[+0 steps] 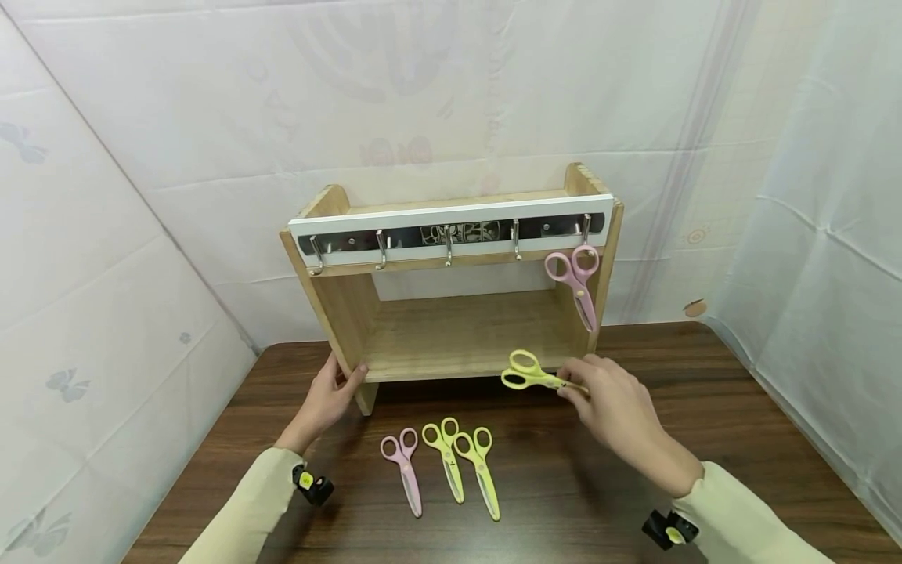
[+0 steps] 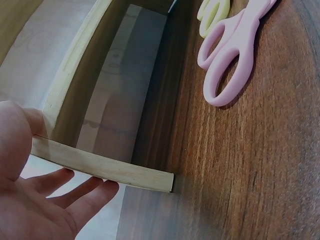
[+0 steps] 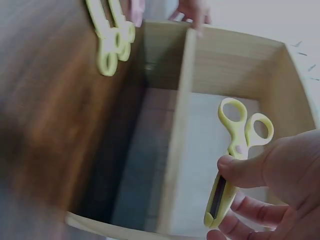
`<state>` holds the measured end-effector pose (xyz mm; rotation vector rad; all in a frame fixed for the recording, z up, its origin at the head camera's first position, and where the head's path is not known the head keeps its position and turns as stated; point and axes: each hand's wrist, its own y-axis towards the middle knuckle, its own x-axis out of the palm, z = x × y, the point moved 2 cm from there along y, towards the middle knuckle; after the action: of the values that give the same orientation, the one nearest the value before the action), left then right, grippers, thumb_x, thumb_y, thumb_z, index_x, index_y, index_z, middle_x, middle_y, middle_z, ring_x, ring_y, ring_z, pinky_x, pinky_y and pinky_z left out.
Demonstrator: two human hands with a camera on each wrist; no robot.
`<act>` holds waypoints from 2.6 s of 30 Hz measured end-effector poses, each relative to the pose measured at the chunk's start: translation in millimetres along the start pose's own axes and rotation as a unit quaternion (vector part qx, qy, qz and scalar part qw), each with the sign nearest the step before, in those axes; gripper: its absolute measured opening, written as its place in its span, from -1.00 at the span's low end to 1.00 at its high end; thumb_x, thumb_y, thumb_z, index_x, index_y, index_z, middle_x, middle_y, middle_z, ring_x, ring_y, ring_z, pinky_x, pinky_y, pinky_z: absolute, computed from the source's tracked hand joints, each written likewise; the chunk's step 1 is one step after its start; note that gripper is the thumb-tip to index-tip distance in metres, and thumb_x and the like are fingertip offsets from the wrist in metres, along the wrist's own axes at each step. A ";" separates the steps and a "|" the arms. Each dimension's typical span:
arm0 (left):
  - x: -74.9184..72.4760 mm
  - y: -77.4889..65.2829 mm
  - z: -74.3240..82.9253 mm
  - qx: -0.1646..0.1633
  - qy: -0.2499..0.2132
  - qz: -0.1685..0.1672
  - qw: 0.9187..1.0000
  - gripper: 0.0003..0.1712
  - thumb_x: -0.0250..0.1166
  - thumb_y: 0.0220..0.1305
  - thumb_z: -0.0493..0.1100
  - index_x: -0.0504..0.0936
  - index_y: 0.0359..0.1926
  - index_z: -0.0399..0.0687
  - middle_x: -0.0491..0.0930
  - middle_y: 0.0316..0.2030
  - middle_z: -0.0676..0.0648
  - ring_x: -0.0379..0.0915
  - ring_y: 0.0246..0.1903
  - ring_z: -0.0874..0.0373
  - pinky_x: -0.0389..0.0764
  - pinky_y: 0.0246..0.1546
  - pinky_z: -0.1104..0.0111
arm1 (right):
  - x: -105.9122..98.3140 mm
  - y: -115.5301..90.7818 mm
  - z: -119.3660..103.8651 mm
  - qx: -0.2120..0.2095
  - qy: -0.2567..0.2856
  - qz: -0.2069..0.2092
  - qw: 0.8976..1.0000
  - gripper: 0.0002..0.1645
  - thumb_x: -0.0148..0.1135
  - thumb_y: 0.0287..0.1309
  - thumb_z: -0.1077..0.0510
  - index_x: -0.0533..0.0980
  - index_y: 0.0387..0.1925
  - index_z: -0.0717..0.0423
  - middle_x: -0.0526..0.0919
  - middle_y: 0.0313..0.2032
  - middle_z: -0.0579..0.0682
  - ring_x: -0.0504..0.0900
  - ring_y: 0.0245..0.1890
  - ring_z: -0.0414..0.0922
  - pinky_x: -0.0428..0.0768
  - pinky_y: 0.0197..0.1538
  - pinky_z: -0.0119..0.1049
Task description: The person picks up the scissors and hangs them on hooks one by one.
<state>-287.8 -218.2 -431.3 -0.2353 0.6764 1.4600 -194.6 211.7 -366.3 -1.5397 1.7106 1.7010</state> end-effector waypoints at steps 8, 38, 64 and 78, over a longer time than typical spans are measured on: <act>1.1 -0.8 1.3 0.000 0.008 0.001 1.000 -0.24 0.16 0.58 -0.04 0.03 0.60 -0.06 0.40 0.33 -0.40 0.44 0.26 -0.30 0.63 0.10 -0.14 | -26.9 13.9 -3.5 -0.039 0.009 0.088 0.995 -0.68 0.64 -0.08 0.27 0.69 -0.32 -0.09 0.56 -0.46 -0.27 0.44 -0.50 -0.28 0.39 -0.52 -0.33; 1.0 -0.8 -0.7 0.005 0.006 0.010 1.000 -0.27 0.16 0.58 -0.02 0.08 0.58 -0.06 0.44 0.31 -0.40 0.45 0.25 -0.30 0.64 0.09 -0.12 | -52.7 55.5 -23.3 -0.069 0.078 0.209 0.972 -0.71 0.60 -0.04 0.38 0.69 -0.25 0.19 0.64 -0.44 -0.07 0.53 -0.46 -0.32 0.50 -0.35 -0.66; 1.8 -1.7 -1.4 0.008 0.001 0.010 1.000 -0.25 0.15 0.59 -0.03 0.05 0.60 -0.06 0.40 0.33 -0.41 0.43 0.27 -0.32 0.64 0.09 -0.13 | -32.4 56.8 -20.4 -0.035 0.097 0.189 0.977 -0.79 0.57 0.06 0.31 0.70 -0.26 0.13 0.60 -0.49 -0.13 0.48 -0.53 -0.28 0.44 -0.44 -0.55; 2.2 -0.8 -3.2 0.003 -0.008 0.005 1.000 -0.22 0.14 0.59 0.00 0.00 0.62 -0.02 0.37 0.35 -0.40 0.42 0.28 -0.31 0.62 0.12 -0.12 | -15.7 55.5 -16.9 -0.015 0.102 0.158 0.982 -0.83 0.50 0.12 0.36 0.68 -0.24 0.21 0.68 -0.47 -0.04 0.59 -0.51 -0.21 0.52 -0.42 -0.61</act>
<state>-288.1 -218.2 -435.3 -0.2165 0.6702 1.4673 -224.7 190.3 -319.0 -1.5701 2.1421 1.7693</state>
